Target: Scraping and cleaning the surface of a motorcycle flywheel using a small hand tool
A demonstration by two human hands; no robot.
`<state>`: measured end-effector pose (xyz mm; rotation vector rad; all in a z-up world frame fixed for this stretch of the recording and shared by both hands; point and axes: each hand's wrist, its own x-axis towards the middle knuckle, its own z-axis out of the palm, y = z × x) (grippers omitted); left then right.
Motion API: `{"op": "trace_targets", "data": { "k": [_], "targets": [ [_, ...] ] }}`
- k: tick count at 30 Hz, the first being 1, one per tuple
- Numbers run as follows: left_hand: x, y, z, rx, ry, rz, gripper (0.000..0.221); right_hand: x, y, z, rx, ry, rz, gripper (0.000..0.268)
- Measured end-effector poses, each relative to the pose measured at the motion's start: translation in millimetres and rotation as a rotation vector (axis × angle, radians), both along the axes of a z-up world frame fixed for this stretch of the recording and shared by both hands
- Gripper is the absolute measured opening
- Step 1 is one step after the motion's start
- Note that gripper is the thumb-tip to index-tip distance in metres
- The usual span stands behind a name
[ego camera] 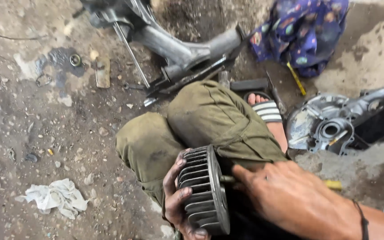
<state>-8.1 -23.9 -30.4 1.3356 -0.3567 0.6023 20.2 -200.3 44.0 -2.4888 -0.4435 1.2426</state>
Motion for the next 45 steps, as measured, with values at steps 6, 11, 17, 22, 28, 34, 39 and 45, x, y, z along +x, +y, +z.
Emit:
{"op": "trace_targets", "data": {
  "k": [6,11,17,22,28,34,39,45],
  "targets": [
    [-6.3,2.4,5.3,-0.08,0.09,-0.004,0.049,-14.0,-6.2,-10.1,0.047,0.096,0.072,0.025],
    [-5.0,-7.8,0.6,-0.205,0.062,0.079,0.05,-21.1,-4.5,-12.6,0.11,-0.083,0.097,0.014],
    [-3.1,5.3,0.2,-0.077,0.059,-0.027,0.049,-2.6,-3.5,-11.3,0.017,-0.041,-0.018,0.021],
    [-1.1,-1.5,3.3,-0.169,0.066,-0.008,0.048,-0.1,-5.5,-10.7,0.135,0.013,-0.019,0.019],
    [-2.6,8.7,-4.4,-0.11,0.028,-0.033,0.049,0.8,-7.8,-1.3,0.19,0.036,-0.012,0.013],
    [2.8,-7.5,1.7,-0.206,0.042,0.026,0.046,2.5,-9.4,-8.5,0.227,0.063,-0.059,0.016],
    [-8.6,-3.8,5.4,-0.226,0.098,-0.023,0.047,-5.6,-8.4,-19.1,0.275,0.103,-0.086,0.02],
    [-3.0,-11.7,-4.6,-0.379,0.089,0.133,0.054,1.0,12.6,-4.7,0.372,0.206,-0.278,0.026]
  ]
}}
